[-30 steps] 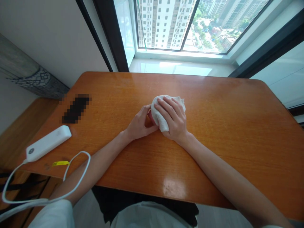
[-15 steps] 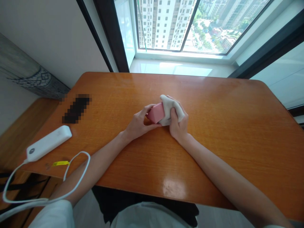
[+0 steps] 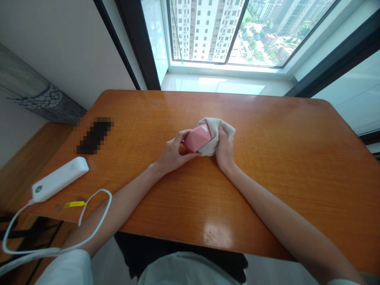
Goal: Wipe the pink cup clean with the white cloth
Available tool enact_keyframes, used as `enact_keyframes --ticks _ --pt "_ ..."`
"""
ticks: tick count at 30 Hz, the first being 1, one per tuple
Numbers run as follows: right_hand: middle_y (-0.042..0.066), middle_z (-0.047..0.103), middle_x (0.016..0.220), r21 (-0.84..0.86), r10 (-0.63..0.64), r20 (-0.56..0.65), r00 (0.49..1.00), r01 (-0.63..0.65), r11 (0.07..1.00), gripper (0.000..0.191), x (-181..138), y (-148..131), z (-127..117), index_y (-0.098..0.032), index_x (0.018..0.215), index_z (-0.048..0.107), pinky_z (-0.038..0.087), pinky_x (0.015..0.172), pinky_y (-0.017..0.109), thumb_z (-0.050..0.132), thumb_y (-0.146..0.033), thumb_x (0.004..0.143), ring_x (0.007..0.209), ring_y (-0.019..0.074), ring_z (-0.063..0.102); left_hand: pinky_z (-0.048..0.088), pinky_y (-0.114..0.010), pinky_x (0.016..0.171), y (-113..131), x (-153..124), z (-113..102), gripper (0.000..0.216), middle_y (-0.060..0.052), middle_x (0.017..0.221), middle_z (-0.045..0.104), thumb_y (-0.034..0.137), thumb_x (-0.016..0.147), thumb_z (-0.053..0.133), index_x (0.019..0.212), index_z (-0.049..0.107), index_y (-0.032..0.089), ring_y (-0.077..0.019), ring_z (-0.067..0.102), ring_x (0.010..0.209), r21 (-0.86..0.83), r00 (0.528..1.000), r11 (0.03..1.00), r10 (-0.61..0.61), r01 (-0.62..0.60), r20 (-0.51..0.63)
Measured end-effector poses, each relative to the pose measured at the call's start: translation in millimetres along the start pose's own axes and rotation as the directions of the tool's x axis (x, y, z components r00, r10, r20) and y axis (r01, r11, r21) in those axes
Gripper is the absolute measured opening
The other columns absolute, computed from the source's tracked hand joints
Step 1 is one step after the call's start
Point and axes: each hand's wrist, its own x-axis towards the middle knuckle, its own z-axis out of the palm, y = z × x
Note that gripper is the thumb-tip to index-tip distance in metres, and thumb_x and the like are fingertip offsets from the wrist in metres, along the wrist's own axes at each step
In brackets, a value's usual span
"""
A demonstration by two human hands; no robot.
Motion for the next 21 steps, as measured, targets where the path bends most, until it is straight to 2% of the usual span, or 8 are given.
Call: enact_keyframes --ticks 2,4,6,7,9,12,15,21 --pt "0.008 0.082 0.128 -0.089 -0.276 0.15 0.949 0.291 0.953 0.044 -3 -8 -5 -0.027 0.123 0.079 0.057 0.12 0.057 0.05 -0.058 0.112 0.132 0.0325 0.073 0.066 -0.039 0.098 -4 -1 0 0.08 -0.011 0.134 0.079 0.066 0.09 0.092 0.148 0.058 0.024 -0.0259 0.079 0.112 -0.003 1.0 1.0 -0.004 0.004 0.013" --pt "0.004 0.076 0.152 -0.136 -0.528 0.37 0.765 0.606 0.783 0.042 -6 -15 -8 -0.035 0.144 0.074 0.043 0.135 0.064 0.055 -0.051 0.11 0.155 0.0355 0.061 0.066 -0.038 0.087 -8 -3 1 0.071 -0.007 0.119 0.081 0.064 0.093 0.09 0.142 0.06 0.023 -0.0241 0.078 0.097 -0.007 1.0 1.0 0.0 0.0 0.02" --pt "0.001 0.073 0.158 -0.146 -0.622 0.469 0.627 0.75 0.646 0.046 -7 -19 -8 -0.039 0.152 0.07 0.036 0.14 0.066 0.057 -0.046 0.108 0.159 0.036 0.058 0.064 -0.036 0.079 -9 -3 2 0.061 -0.004 0.105 0.079 0.061 0.096 0.088 0.135 0.062 0.022 -0.022 0.075 0.085 -0.012 1.0 1.0 -0.002 0.002 0.019" --pt "0.002 0.074 0.157 -0.159 -0.627 0.454 0.633 0.75 0.642 0.046 -7 -18 -7 -0.038 0.152 0.07 0.037 0.14 0.065 0.056 -0.044 0.109 0.158 0.0356 0.059 0.064 -0.036 0.078 -8 -3 3 0.061 -0.004 0.105 0.079 0.061 0.095 0.088 0.134 0.062 0.022 -0.022 0.075 0.085 -0.016 1.0 1.0 -0.003 0.004 0.016" --pt "0.007 0.079 0.145 -0.178 -0.554 0.312 0.772 0.62 0.764 0.043 -5 -14 -4 -0.031 0.143 0.075 0.045 0.134 0.062 0.05 -0.047 0.112 0.148 0.0343 0.066 0.066 -0.037 0.087 -5 -2 4 0.067 -0.007 0.117 0.079 0.061 0.093 0.091 0.139 0.06 0.022 -0.024 0.078 0.097 -0.022 1.0 1.0 -0.005 0.005 0.013" --pt "0.006 0.08 0.103 -0.088 -0.179 0.04 0.983 0.182 0.979 0.05 5 -2 0 -0.025 0.104 0.077 0.061 0.109 0.05 0.045 -0.062 0.113 0.108 0.0279 0.074 0.065 -0.039 0.1 0 0 4 0.076 -0.012 0.136 0.077 0.064 0.09 0.093 0.146 0.058 0.024 -0.027 0.079 0.116 -0.025 1.0 1.0 -0.007 0.007 0.006" --pt "0.0 0.068 0.083 -0.004 0.099 -0.028 0.995 -0.099 0.995 0.055 13 8 -1 -0.024 0.084 0.067 0.06 0.088 0.038 0.052 -0.072 0.108 0.084 0.0209 0.063 0.064 -0.038 0.104 1 0 3 0.077 -0.013 0.14 0.076 0.062 0.09 0.094 0.146 0.057 0.024 -0.0279 0.078 0.123 -0.035 0.999 0.999 -0.036 0.037 0.011" --pt "0.0 0.069 0.078 0.012 0.007 -0.061 0.998 -0.006 1.0 0.055 5 2 -1 -0.024 0.083 0.068 0.061 0.085 0.038 0.052 -0.07 0.109 0.083 0.022 0.067 0.063 -0.042 0.112 -5 0 1 0.078 -0.017 0.153 0.069 0.055 0.099 0.086 0.159 0.047 0.025 -0.0305 0.075 0.134 -0.081 0.991 0.996 -0.01 0.021 0.134"
